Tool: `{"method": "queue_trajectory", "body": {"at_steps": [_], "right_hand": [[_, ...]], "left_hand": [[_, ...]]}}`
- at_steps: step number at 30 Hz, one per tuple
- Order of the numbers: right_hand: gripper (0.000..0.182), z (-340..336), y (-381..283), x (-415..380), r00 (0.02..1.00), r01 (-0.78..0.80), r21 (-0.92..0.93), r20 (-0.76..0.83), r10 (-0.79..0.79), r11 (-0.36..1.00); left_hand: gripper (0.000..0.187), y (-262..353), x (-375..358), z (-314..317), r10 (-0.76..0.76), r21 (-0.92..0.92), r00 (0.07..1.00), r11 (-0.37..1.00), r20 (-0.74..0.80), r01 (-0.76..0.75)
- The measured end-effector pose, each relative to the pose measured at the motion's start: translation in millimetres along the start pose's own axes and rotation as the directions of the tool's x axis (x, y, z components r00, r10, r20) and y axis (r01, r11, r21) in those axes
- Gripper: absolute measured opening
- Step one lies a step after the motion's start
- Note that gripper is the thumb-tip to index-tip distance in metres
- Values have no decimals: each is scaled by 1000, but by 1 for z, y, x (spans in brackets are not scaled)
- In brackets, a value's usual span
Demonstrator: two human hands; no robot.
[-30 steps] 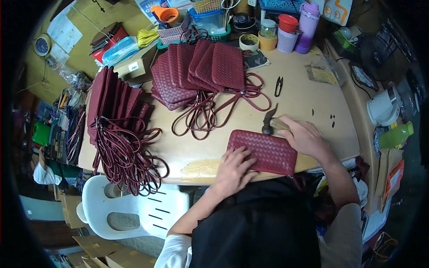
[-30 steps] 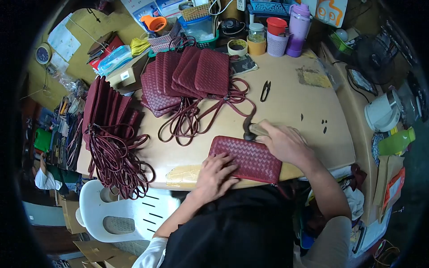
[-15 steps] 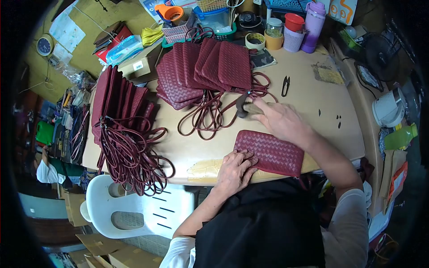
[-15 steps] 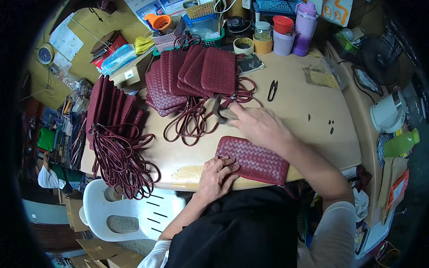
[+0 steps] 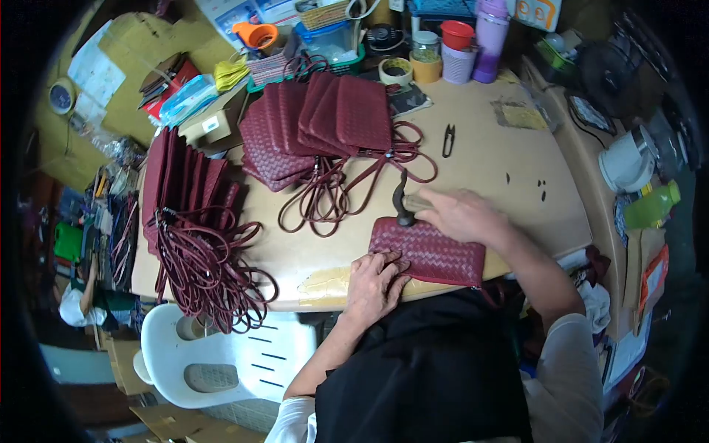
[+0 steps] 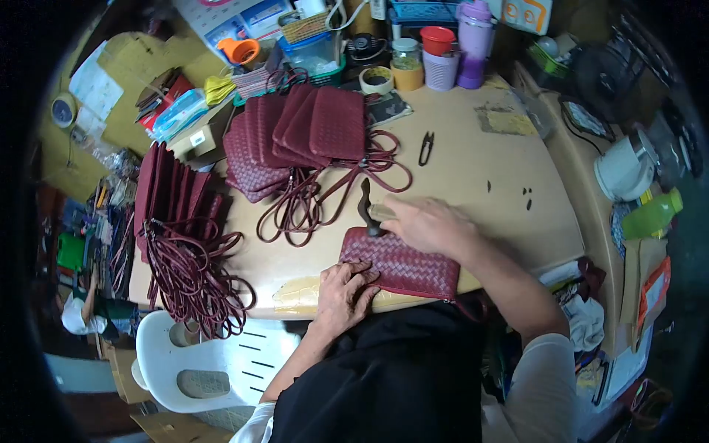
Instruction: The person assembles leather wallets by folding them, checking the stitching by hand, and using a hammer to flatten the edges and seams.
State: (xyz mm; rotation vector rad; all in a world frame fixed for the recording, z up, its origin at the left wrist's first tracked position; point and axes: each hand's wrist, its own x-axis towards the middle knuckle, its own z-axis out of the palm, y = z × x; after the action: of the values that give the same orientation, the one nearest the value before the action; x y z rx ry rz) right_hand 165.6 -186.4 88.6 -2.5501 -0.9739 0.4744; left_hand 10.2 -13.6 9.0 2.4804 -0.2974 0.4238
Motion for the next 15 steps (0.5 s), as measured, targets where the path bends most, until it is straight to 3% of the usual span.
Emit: {"method": "queue_trajectory", "body": {"at_steps": [2,3,4,6,7,8,10,12,14,15], "right_hand": [[35,-19,8,-22,988,-11,184,-150,39,983],[34,-26,4,-37,951,-116,265,-248,183,957],[34,-15,11,-48,947,-138,263,-249,205,955],[32,19,45,-73,730,16,421,-625,277,907],[33,31,65,-92,814,-140,235,-526,247,962],[33,26,69,-105,809,-151,233,-529,256,961],[33,5,63,-129,923,-311,142,-190,334,940],[33,3,61,-134,920,-309,84,-227,320,947],[32,19,60,-119,825,-327,281,-380,418,902],[31,15,57,-111,894,-413,49,-169,415,910]], "left_hand": [[27,0,0,-2,-1,6,1000,1000,22,1],[27,0,0,0,-4,21,1000,1000,3,4],[27,0,0,1,-9,35,1000,999,-19,10],[27,-1,0,3,3,22,1000,1000,-27,-2],[27,0,0,3,-7,36,1000,999,-20,8],[27,1,1,3,-17,53,1000,998,-18,18],[29,1,2,4,-3,46,1000,999,-9,3],[25,1,2,3,2,84,1000,996,13,-3],[24,0,0,1,-16,85,1000,996,21,14],[31,-2,-2,0,0,54,999,999,43,-2]]}}
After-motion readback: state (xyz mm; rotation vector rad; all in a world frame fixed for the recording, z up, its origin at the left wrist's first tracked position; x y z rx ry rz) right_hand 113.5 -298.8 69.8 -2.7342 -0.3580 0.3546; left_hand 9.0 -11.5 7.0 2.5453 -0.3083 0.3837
